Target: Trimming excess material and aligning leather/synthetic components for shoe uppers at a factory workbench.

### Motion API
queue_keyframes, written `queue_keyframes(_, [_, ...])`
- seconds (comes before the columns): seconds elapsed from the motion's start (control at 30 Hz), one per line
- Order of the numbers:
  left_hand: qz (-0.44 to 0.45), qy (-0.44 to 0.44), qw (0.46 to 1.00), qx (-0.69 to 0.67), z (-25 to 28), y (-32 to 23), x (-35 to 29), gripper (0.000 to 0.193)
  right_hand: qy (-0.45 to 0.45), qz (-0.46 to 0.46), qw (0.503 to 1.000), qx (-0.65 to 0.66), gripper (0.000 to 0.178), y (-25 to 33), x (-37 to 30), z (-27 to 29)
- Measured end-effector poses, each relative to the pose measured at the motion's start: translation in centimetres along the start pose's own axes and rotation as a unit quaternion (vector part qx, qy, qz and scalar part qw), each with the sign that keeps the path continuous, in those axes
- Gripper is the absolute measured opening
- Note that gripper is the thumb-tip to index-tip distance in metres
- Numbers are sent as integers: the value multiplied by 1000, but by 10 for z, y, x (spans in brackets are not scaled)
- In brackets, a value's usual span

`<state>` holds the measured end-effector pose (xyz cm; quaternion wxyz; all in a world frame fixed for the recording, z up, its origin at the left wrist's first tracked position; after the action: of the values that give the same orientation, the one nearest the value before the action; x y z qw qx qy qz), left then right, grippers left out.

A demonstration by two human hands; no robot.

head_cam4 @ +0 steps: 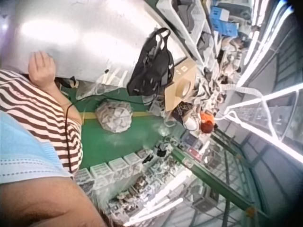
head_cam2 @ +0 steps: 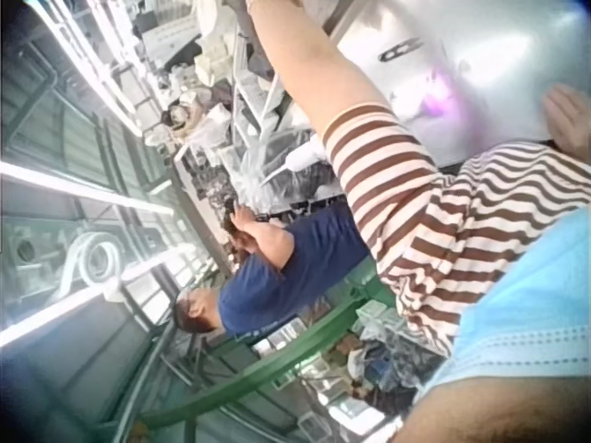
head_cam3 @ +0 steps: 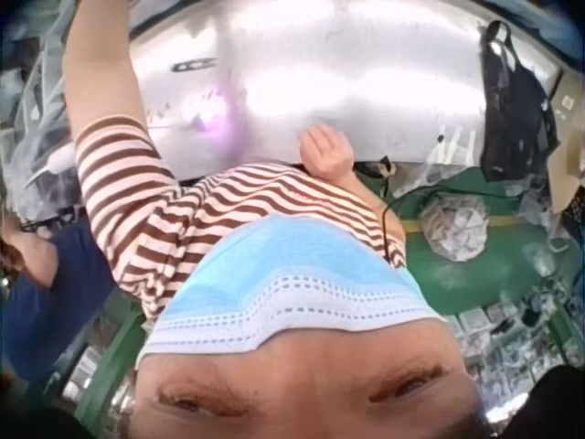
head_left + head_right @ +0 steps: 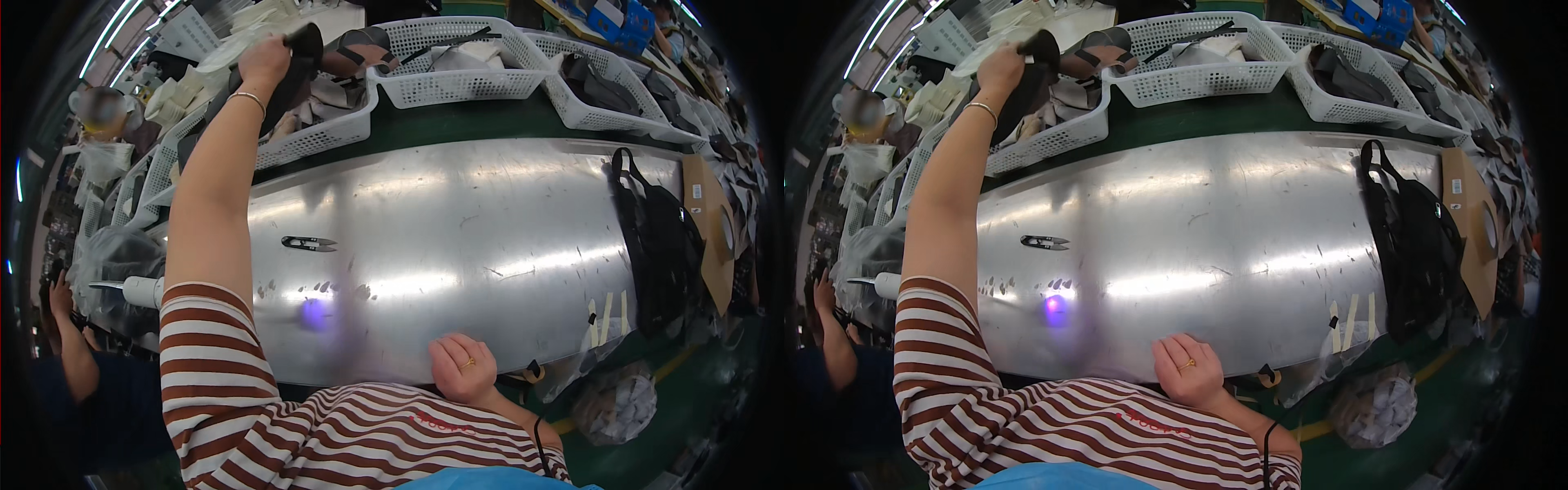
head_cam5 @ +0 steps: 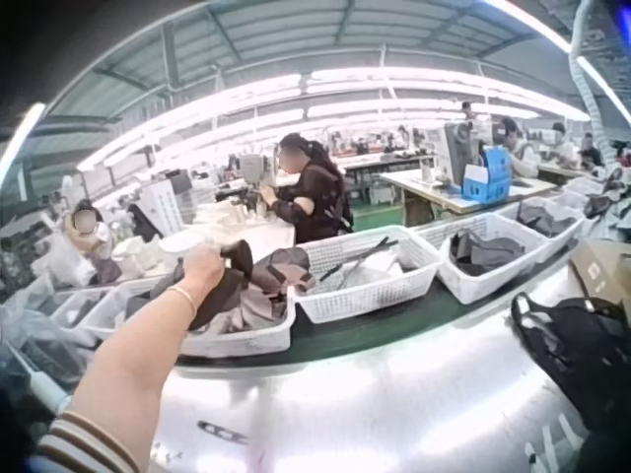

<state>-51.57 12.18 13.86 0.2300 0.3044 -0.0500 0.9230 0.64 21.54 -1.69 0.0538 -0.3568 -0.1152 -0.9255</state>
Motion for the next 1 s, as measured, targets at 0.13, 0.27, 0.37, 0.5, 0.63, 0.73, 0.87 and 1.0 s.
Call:
queue_keyframes(0.13, [53,-146,987,36,91,14,10,24,-14,-10,1000,14,21,5,2,4])
queue_keyframes(0.27, [8,-213,976,37,136,-47,-7,11,-19,-32,999,17,22,1,-4,4])
queue_keyframes(0.37, [43,-228,972,-31,162,-54,-26,19,-32,-22,999,6,21,3,-7,3])
queue_keyframes(0.5, [-14,-243,969,-34,197,-56,-32,23,-44,-15,999,6,21,7,-5,6])
queue_keyframes(0.63, [56,-154,985,-59,219,-39,-27,28,-43,-19,999,3,20,8,-7,7])
queue_keyframes(0.73, [61,-129,989,-41,240,-40,-43,27,-44,-15,999,4,20,11,-5,5])
queue_keyframes(0.87, [-63,-148,981,-107,245,-138,-157,17,-39,-46,998,-10,19,0,-11,8])
queue_keyframes(1.0, [-271,-104,942,-168,177,-165,-303,5,-23,-86,995,38,14,-2,-4,5])
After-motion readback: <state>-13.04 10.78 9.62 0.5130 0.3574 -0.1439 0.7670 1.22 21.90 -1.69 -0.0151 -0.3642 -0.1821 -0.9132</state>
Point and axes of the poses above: each hand's wrist, its own x-axis towards the middle knuckle, its own z-axis out of the back of the hand, y = z × x, the point moved 10 cm from there along x, towards the middle knuckle, and after that the axes turned 12 degrees about -x, right-handed, at the moved point
